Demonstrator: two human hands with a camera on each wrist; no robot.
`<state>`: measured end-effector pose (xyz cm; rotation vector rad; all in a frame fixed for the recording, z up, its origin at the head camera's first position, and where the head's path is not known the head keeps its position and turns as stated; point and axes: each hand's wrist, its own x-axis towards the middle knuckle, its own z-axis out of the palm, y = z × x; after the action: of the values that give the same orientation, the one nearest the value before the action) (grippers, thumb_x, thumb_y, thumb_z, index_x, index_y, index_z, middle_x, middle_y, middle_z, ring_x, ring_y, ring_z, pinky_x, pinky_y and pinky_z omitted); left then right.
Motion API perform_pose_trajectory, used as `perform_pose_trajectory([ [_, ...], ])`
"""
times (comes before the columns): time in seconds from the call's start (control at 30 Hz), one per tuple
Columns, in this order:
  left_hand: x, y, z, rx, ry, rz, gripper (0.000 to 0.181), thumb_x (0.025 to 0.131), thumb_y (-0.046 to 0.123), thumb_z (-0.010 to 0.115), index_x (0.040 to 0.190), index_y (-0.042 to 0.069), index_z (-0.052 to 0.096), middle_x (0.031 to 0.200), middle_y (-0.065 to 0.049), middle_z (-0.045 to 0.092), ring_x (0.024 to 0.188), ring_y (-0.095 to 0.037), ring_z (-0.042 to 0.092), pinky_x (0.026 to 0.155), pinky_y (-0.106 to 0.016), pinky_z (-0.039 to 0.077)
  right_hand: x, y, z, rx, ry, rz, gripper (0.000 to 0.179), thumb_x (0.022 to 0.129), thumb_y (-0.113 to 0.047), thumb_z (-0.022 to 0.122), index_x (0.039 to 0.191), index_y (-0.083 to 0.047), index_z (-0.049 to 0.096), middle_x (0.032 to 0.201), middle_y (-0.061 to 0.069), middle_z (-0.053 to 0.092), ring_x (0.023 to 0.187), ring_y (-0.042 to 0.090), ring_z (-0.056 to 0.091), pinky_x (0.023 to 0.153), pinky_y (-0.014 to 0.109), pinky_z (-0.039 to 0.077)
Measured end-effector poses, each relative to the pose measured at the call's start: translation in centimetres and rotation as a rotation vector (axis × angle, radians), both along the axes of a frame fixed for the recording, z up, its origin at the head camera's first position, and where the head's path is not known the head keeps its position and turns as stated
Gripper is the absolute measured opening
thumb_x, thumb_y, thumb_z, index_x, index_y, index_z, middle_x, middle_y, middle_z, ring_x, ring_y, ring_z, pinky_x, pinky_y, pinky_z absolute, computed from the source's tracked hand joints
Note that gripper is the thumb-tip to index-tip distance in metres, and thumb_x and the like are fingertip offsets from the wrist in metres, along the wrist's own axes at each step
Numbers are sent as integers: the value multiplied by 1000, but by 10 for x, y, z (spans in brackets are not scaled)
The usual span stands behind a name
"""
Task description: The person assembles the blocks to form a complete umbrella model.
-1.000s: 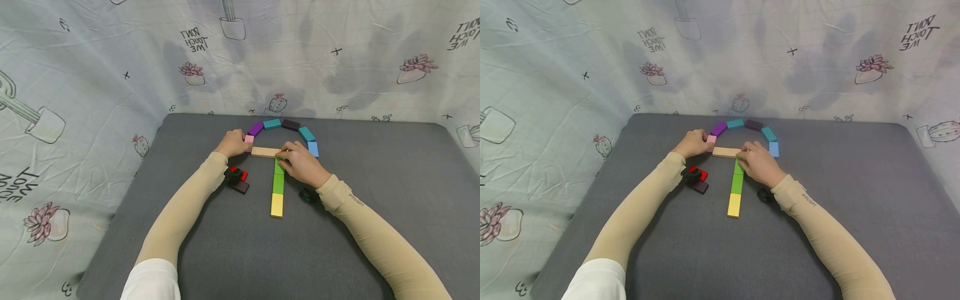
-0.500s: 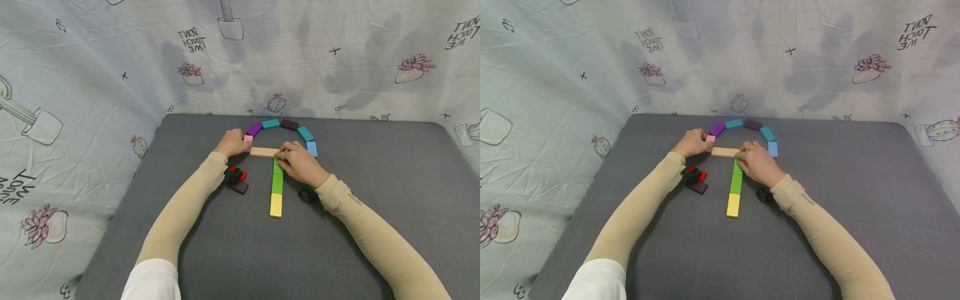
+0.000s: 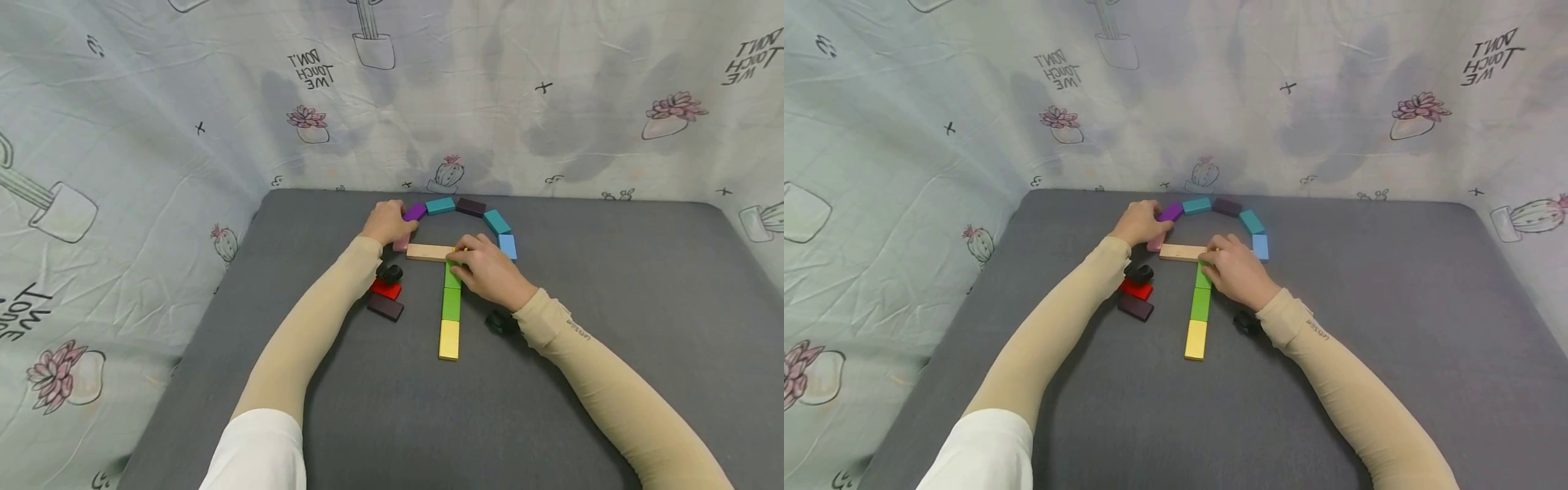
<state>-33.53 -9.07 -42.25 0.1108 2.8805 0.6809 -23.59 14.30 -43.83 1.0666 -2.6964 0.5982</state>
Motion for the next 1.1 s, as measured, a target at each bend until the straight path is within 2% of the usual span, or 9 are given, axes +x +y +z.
perform_pose_trajectory([
  [0.17,-7,2,-3,1,-12,-17,48,99,34,71,135,3,65,130,-16,68,107,-27,67,98,-42,58,2,-1,0,-1,-3,-5,20,96,-10,76,113,0,79,108,16,67,92,30,56,78,41,50],
  [0.5,-1,-1,1,19,10,-34,42,100,30,70,131,2,66,124,-16,70,102,-27,67,93,-41,59,1,-2,0,-3,19,5,19,95,-10,76,112,-1,80,107,15,67,90,31,56,77,40,51],
  [0.73,-1,-1,0,23,25,-50,37,100,28,70,127,3,68,122,-15,69,100,-27,65,93,-41,58,1,-1,0,-11,15,12,19,95,-8,75,112,0,79,107,17,67,90,32,56,77,42,51],
  [1.1,-3,-5,4,0,-3,-64,38,99,30,68,127,4,67,123,-14,69,102,-26,64,94,-42,57,0,-1,1,-4,10,7,20,95,-10,76,112,0,79,108,16,67,90,32,56,77,41,50],
])
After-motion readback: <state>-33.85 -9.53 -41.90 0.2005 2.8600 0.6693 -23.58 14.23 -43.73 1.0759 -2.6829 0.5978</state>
